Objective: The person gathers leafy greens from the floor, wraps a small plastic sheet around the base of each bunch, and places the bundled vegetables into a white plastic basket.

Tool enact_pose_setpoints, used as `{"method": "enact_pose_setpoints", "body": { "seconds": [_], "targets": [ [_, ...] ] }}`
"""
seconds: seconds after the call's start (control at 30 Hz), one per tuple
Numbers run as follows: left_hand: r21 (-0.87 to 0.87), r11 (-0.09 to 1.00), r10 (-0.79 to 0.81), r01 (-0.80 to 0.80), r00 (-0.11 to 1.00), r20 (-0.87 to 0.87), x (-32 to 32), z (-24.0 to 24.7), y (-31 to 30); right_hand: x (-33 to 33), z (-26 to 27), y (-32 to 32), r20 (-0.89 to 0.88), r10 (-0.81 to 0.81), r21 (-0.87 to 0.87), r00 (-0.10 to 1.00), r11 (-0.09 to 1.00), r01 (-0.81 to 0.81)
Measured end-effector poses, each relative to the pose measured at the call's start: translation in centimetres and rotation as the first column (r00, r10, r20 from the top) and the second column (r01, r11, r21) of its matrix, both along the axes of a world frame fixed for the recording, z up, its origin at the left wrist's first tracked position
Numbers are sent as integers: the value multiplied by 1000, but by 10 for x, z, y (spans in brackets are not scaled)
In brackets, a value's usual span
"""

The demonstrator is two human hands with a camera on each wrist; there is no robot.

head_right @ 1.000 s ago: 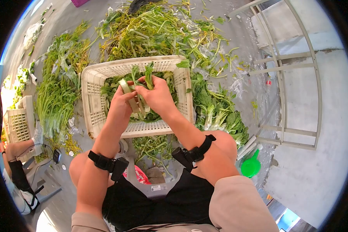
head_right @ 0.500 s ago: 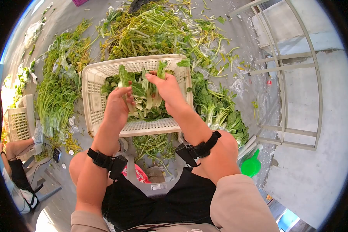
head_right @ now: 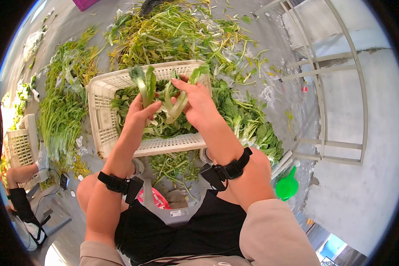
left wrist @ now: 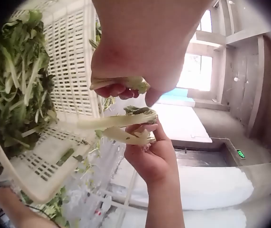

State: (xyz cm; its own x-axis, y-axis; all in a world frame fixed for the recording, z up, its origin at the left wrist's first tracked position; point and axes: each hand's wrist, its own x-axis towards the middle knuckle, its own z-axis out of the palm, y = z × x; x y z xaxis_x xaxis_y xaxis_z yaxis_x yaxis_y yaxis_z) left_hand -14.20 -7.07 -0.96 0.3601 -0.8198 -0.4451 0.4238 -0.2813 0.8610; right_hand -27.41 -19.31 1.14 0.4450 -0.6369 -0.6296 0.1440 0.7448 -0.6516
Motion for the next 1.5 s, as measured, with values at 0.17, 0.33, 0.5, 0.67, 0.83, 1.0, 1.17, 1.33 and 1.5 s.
{"method": "enact_pose_setpoints", "body": {
  "seconds": [0.17, 0.33, 0.5, 0.67, 0.83, 1.0, 1.17, 1.33, 1.5],
  "targets": [
    [-131, 985, -110, 108, 994, -9, -18, -4, 4, -1, 0, 1, 60, -100, 177, 993, 980, 88],
    [-120, 993, 0, 2, 1000, 16, -15, -6, 1, 4, -3, -1, 25, -119, 200, 993, 973, 112],
    [-84, 993, -72, 86, 985, 156, -19, -10, -1, 3, 1, -7, 77, -72, 202, 994, 978, 55],
    [-45, 997, -52, 58, 992, 118, -12, -15, -3, 4, 13, -7, 13, -16, 48, 1000, 999, 15],
    [-9, 995, 86, -102, 881, -466, -5, -10, 0, 8, 18, -8, -225, 94, -200, 970, 970, -140],
    [79, 980, 196, -185, 783, -591, 10, -7, 6, 2, 14, -15, -241, 214, -206, 947, 942, -265],
    [-6, 987, 136, -160, 857, -496, 10, -2, 4, -1, 9, -11, 44, 198, 52, 979, 978, -200],
    [40, 995, 99, -95, 989, -108, 2, -7, 1, 3, 8, -5, 58, 281, 10, 958, 959, -282],
    [32, 999, -11, 5, 986, 168, -6, -6, 0, 14, -1, 3, -204, 267, -191, 942, 933, -306]
  ]
}}
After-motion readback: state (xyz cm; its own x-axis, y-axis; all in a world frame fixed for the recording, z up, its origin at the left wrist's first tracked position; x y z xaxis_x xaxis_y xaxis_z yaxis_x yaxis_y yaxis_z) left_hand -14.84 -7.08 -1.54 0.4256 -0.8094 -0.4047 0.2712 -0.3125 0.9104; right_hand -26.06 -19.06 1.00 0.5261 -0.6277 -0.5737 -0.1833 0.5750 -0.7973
